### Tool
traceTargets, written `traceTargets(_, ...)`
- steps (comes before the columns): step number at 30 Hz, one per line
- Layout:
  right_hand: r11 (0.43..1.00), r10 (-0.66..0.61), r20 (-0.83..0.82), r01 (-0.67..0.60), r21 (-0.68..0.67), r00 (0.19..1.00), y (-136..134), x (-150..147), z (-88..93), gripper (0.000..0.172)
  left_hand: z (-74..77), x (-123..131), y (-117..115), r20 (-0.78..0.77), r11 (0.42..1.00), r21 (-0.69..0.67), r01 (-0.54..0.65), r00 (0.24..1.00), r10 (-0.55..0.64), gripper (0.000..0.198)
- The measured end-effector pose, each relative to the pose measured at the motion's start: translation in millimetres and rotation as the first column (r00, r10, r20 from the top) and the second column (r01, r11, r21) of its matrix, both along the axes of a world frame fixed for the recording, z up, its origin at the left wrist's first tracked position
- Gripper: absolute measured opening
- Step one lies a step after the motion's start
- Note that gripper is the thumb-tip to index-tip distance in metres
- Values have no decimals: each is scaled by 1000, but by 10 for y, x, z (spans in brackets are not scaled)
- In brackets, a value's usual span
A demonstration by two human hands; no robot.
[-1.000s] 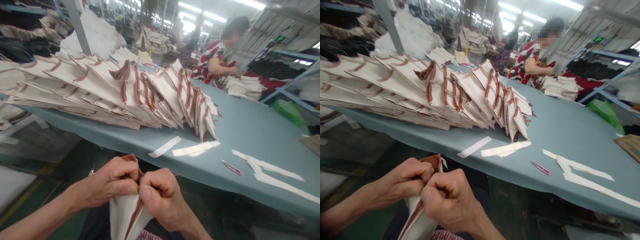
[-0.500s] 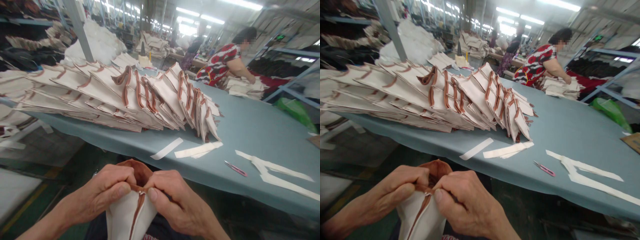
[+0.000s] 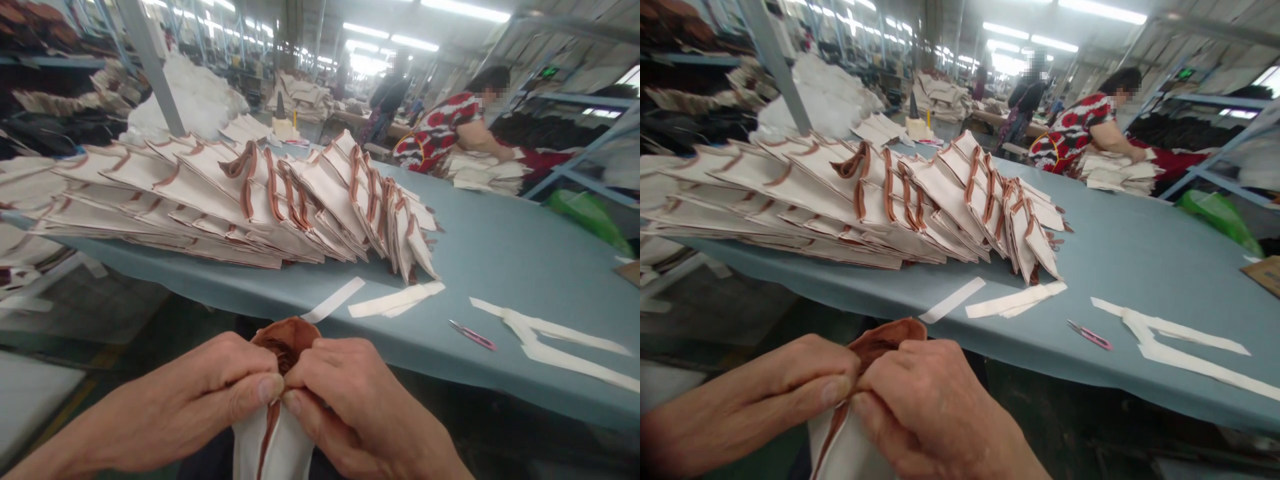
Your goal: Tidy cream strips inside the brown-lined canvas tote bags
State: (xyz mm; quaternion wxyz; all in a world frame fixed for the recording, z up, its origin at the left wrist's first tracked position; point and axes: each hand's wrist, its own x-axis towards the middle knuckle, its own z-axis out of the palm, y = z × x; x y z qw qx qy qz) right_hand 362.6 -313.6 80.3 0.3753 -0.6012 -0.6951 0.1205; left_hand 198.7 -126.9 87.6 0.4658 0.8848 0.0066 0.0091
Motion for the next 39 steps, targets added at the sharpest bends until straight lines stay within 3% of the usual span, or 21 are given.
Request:
traceTargets(3,999,-23,-73,25,34,997,-16,8,-14,26,-4,43,-27,-90,995,-53,83,992,-88,48)
traceTargets(6,999,0,-257,11,39,966,-5,12,-67,24,-44,92,-59,-82,985,-117,129,987,-139,45)
traceTargets(11,991,23,-601,-97,-92,799,7,64,-175,32,-164,121,-92,-34,989,-122,88,995,-93,45)
traceTargets(16,988,-38,-568,-53,-142,822,5,81,-220,53,-188,38,-73,-103,990,-141,-1,995,-13,38)
traceTargets(20,1000,20,-562,-24,0,827,115,5,-339,58,-204,-48,-117,-63,988,-125,-89,995,81,46)
traceTargets(22,995,67,-557,-16,95,828,194,-40,-455,60,-229,-60,-190,-44,972,-205,-114,993,107,54)
traceTargets(24,988,107,-594,-18,155,797,260,-91,-600,63,-267,-55,-297,-99,912,-393,-115,992,83,63)
traceTargets(27,985,101,-684,23,169,723,308,-175,-812,70,-317,-41,-484,-195,727,-660,-192,977,82,73)
traceTargets(31,984,27,-741,114,139,671,346,-243,-956,76,-294,15,-642,-319,473,-798,-372,928,192,83)
traceTargets(33,982,10,-744,135,134,668,391,-236,-958,77,-255,68,-651,-342,352,-848,-397,916,209,85)
traceTargets(35,979,7,-735,144,143,678,449,-211,-937,77,-225,119,-620,-331,298,-871,-391,915,232,85)
traceTargets(39,976,-2,-731,160,146,682,550,-170,-917,75,-232,152,-512,-286,338,-866,-368,920,268,78)
